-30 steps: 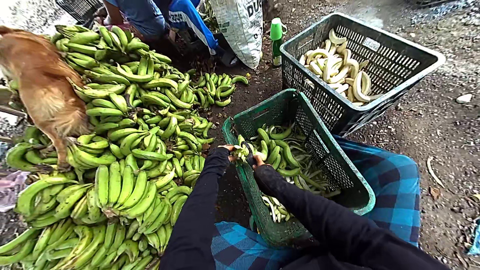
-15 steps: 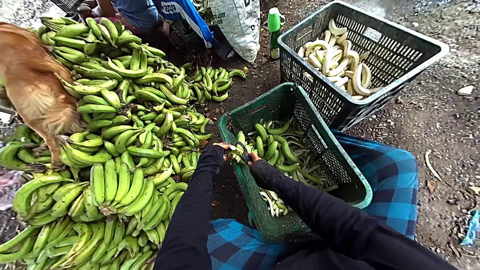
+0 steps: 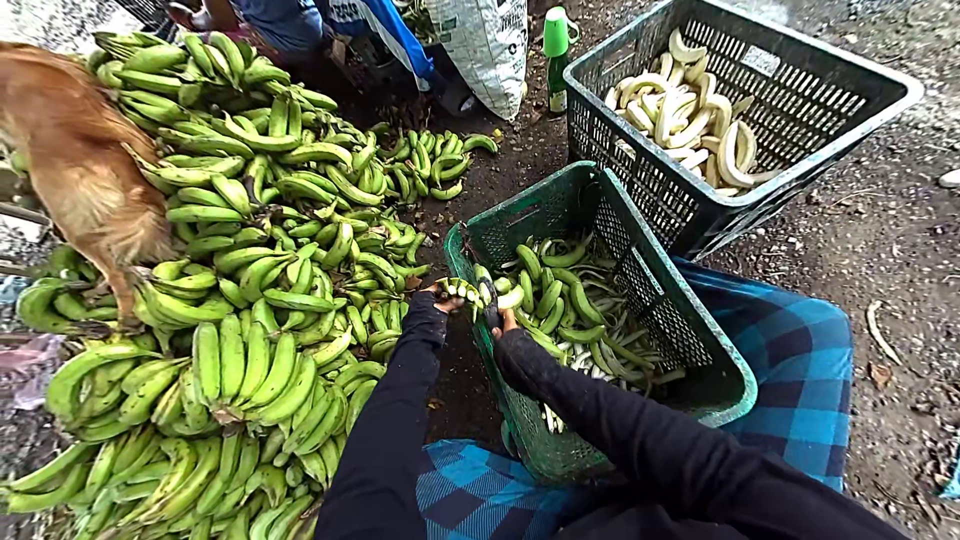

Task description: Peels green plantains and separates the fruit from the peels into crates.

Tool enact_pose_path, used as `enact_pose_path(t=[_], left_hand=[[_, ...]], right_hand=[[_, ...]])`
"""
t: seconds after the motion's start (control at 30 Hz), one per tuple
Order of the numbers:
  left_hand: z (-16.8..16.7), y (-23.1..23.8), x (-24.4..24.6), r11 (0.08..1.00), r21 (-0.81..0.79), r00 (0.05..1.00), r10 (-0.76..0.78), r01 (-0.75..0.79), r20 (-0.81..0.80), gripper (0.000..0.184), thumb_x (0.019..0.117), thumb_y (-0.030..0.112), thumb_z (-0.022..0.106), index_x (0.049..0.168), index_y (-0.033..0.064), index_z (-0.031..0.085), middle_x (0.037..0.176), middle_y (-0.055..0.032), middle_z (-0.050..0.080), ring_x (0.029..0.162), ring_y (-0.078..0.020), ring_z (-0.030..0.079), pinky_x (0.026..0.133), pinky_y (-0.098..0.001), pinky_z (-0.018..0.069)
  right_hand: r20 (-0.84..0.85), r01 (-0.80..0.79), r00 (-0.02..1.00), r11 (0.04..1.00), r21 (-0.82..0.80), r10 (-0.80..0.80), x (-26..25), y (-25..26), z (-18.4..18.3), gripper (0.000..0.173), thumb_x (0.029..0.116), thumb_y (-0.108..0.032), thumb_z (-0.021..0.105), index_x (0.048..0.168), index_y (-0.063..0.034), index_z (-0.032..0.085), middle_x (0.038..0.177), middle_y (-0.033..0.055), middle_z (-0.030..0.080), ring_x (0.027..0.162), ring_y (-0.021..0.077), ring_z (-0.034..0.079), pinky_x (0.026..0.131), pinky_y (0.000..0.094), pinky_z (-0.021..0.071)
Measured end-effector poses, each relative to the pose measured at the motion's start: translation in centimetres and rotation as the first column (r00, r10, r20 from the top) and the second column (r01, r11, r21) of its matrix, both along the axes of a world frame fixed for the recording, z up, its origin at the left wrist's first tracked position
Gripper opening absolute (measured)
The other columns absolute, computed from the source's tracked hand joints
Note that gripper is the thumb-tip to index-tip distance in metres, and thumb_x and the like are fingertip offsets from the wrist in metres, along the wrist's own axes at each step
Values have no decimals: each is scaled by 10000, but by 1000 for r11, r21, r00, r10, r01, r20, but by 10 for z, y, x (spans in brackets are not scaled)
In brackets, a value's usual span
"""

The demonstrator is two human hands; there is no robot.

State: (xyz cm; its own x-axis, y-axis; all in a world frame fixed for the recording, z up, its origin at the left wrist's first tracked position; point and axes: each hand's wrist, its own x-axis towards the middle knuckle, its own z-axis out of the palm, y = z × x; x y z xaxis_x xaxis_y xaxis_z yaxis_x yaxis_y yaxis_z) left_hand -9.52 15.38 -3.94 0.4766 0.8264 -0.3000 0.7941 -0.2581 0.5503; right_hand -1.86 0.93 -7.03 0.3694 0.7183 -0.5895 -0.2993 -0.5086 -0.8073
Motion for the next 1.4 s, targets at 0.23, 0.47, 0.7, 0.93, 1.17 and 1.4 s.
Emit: enact_pose_path(t=[0.23,0.47,0.7,0.93,1.17,1.4], left_hand=[[13,-12,5,981,-108,986,165,-163,17,401,964,89,699,1291,-97,562,1283,-276,604,1168,-321,616,1044,-462,473],[-3,1,-10,971,-182,986,162,-155,27,409,1010,120,641,1331,-109,531,1277,-280,608,1147,-298,629,1031,-419,491],[-21,-4,15,975,-34,960,-224,222,-169,481,935,299,754,1214,-77,642,1225,-289,645,1192,-401,611,1081,-564,433],[-5,-47,143,985,-30,986,-168,168,4,537,958,331,723,1370,20,576,1315,-252,621,1228,-393,604,1055,-594,458],[-62,-90,191,902,-27,789,-391,431,-475,469,1023,370,578,1364,49,596,1333,-273,605,1214,-472,597,955,-684,486],[-184,-131,200,552,-302,380,-794,777,-475,475,1045,31,418,1514,78,478,1683,-114,252,1572,-403,76,1233,-657,15]], right_hand=[[187,-329,914,927,-179,360,12,9,6,510,1112,-151,418,1596,-36,306,1517,301,477,1423,422,471,1180,535,354],[80,-133,989,981,138,123,17,-24,-52,558,1024,-32,529,1537,76,337,1480,327,489,1376,382,521,1163,475,395],[89,32,996,979,-201,-14,101,-122,-84,496,1082,-281,533,1469,19,456,1248,304,631,1035,399,685,917,560,554],[122,133,987,959,-249,-105,139,-173,-60,428,1102,-298,486,1442,-38,482,1048,201,677,810,260,693,774,439,582],[124,160,984,933,-323,-126,157,-184,-66,455,1060,-205,570,1447,-4,440,1168,245,651,912,310,706,839,471,585],[115,216,975,938,-272,-191,164,-170,-99,530,1010,-115,617,1443,111,411,1319,325,586,1202,367,614,1073,452,472]])
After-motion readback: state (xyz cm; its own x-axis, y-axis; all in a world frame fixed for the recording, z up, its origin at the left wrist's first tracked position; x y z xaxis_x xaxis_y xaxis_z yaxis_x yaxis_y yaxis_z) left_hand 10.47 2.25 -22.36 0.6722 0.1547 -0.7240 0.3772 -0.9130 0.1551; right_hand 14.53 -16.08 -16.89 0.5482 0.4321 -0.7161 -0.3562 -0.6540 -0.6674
